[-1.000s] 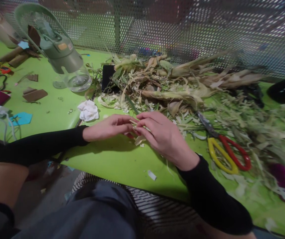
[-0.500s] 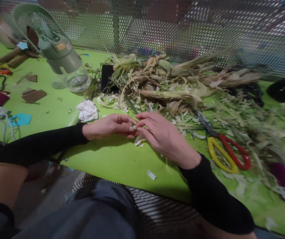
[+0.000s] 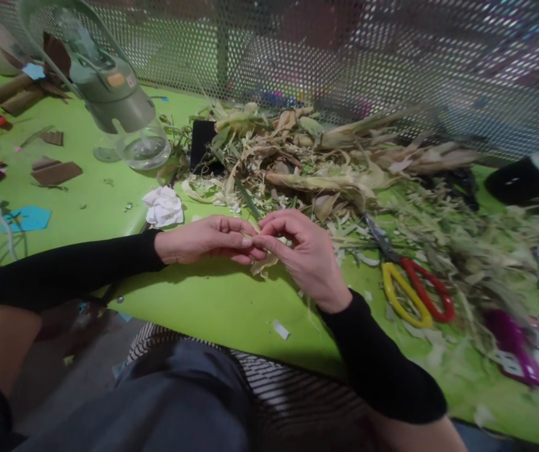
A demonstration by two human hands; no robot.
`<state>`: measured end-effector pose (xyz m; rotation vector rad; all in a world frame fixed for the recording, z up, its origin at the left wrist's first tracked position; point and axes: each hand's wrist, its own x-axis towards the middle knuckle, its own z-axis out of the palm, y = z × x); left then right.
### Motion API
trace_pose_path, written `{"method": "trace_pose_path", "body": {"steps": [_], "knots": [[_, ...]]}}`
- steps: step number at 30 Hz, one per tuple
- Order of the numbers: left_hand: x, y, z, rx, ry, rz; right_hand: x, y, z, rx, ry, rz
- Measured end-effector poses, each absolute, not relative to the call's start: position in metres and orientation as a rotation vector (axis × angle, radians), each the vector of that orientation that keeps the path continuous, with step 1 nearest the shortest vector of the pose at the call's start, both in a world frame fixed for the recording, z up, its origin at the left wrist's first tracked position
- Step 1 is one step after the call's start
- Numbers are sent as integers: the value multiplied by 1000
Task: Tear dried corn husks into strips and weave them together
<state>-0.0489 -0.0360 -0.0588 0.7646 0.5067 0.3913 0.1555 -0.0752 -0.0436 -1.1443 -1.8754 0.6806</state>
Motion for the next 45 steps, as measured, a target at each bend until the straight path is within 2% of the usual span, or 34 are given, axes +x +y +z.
{"method": "trace_pose_path", "body": {"steps": [7, 14, 21, 29, 36, 45], "knots": [[-48, -35, -63, 768, 487, 415, 168, -71, -35, -1107, -2060, 726], [-47, -40, -64, 869, 524, 424, 170, -70, -30, -1034, -2377, 493], [-46, -37, -62, 760, 520, 389, 163, -72, -38, -1185, -2101, 540], [-46, -37, -61, 636, 551, 478, 151, -75, -48, -1213, -1949, 310], [-45, -39, -62, 711, 552, 521, 146, -78, -52, -1256, -1780, 453], [-45, -39, -61, 901, 613, 536, 144, -79, -47, -1243, -1930, 352]]}}
